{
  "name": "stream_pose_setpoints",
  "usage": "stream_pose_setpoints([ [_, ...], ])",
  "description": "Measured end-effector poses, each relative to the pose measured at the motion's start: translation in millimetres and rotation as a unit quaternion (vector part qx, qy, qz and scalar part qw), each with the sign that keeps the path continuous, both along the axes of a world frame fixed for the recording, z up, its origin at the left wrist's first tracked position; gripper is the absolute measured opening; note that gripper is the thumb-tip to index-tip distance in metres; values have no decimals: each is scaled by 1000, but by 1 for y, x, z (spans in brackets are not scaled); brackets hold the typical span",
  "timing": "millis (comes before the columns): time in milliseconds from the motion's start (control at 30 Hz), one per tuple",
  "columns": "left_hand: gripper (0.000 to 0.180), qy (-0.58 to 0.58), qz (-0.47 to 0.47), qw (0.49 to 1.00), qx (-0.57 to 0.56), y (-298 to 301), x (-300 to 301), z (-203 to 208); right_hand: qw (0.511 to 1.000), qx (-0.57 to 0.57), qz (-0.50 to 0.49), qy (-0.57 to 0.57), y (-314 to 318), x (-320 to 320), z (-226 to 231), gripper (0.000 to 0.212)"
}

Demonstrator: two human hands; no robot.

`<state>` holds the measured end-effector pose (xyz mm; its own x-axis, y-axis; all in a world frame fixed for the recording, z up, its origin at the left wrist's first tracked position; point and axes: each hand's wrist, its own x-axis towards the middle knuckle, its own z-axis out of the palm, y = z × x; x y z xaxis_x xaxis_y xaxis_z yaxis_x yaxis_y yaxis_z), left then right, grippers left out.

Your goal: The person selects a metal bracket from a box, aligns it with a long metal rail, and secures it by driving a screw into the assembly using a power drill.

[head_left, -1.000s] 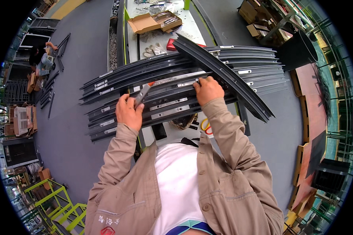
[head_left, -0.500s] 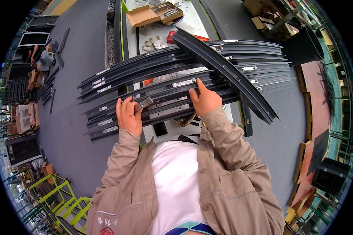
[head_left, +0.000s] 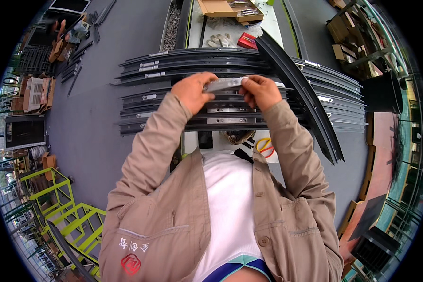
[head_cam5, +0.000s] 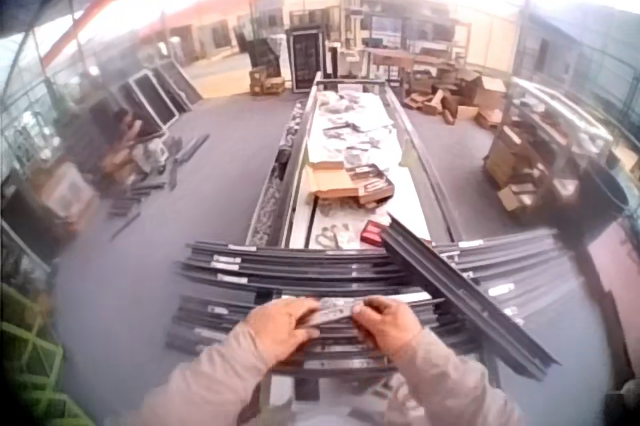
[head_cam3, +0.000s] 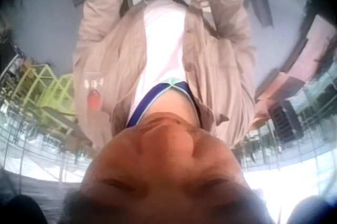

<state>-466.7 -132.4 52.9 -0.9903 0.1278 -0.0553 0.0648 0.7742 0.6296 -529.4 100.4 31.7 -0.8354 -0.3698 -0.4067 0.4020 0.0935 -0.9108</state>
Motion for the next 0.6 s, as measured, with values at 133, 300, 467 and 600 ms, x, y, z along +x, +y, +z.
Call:
stream_pose_setpoints([
  [133, 35, -51, 40, 993, 99, -28, -10, -30, 995, 36, -52, -79, 5, -5, -2, 29],
  [300, 35, 29, 29, 997, 67, -23, 0, -40, 992, 79, -42, -84, 8, -5, -13, 33],
  [467, 26, 167, 35, 985, -20, -20, 8, -46, 979, 198, -5, -38, 9, -8, -9, 36],
  [600, 22, 220, 40, 974, -25, -23, 11, -58, 978, 209, 0, -15, 15, -10, -16, 35],
])
